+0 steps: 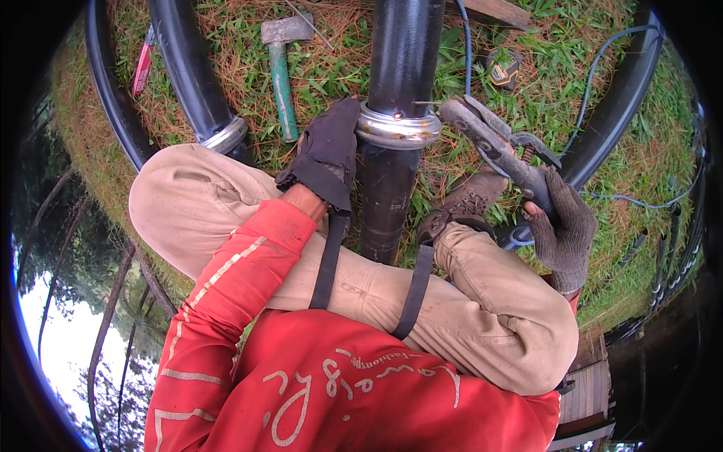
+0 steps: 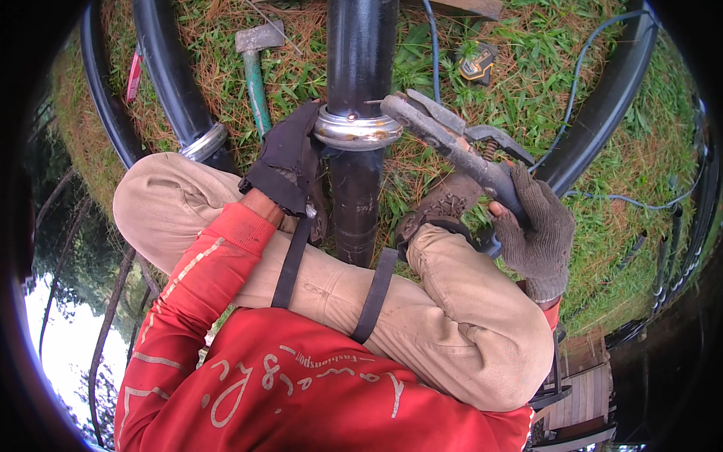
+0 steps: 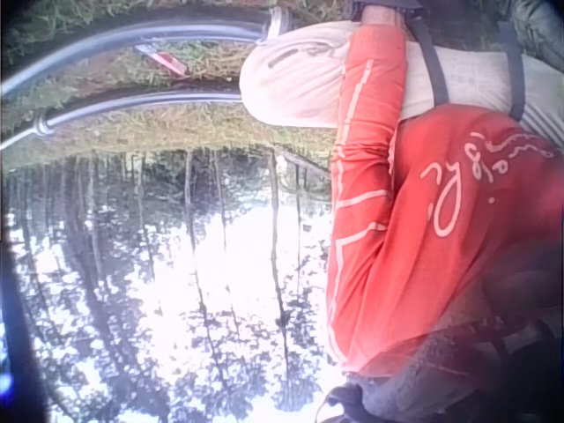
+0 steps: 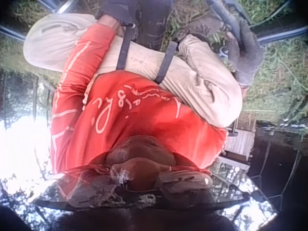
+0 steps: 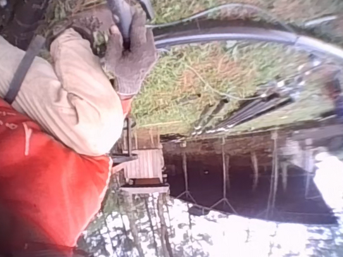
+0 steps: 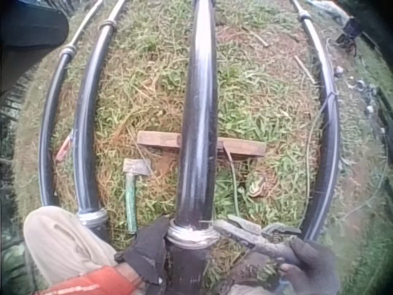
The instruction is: The person joins segments of black pipe by welding the metal joints together using a welding electrode and holder, moving the electrode around the circumference of the joint while holding the pipe steady by hand.
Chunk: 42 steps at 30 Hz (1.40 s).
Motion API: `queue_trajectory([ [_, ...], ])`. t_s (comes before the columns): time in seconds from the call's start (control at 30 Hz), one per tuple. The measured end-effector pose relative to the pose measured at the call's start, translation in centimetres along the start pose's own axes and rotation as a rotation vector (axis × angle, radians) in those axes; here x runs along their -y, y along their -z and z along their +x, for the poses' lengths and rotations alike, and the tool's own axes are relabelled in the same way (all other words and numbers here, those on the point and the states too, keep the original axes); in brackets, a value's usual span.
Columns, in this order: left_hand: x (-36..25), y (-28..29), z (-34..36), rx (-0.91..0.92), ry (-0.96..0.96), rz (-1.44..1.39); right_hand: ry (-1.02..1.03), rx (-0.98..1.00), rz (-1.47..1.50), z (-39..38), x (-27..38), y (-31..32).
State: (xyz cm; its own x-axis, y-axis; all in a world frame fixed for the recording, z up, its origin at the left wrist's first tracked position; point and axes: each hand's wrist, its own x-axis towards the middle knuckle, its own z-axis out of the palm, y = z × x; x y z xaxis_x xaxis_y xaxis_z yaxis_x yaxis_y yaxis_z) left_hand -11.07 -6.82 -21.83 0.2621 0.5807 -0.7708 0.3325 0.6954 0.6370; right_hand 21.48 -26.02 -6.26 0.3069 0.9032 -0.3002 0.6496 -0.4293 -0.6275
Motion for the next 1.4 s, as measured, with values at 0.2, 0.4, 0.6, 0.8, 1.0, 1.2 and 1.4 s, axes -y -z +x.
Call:
queue_trajectory([
  [0.2,1.3,0.0,0.9,-0.034,0.069,-0.127,-0.109,0.0,0.017,0.0,0.3,0.0],
  [0.4,1.4,0.0,1.3,-0.042,0.086,-0.037,-0.144,-0.053,0.049,-0.6,-0.8,-0.1],
  [0.6,2.1,0.0,1.8,-0.082,0.036,0.003,-0.153,-0.145,0.106,-1.2,-1.7,-0.5],
  [0.8,1.6,-0.5,1.7,-0.001,0.038,-0.118,-0.299,-0.207,0.279,-1.7,-2.7,-0.7],
  [1.0,7.6,6.5,3.6,-0.168,-0.047,0.284,-0.246,-0.345,0.323,-1.0,-2.8,-1.5],
  [1.2,4.5,-2.3,0.1,-0.029,0.246,-0.488,-0.386,-0.461,0.343,-4.0,-5.4,0.2],
  [1.4,3.1,-0.8,0.3,0.022,0.189,-0.485,-0.419,-0.466,0.483,-4.6,-5.6,0.0],
])
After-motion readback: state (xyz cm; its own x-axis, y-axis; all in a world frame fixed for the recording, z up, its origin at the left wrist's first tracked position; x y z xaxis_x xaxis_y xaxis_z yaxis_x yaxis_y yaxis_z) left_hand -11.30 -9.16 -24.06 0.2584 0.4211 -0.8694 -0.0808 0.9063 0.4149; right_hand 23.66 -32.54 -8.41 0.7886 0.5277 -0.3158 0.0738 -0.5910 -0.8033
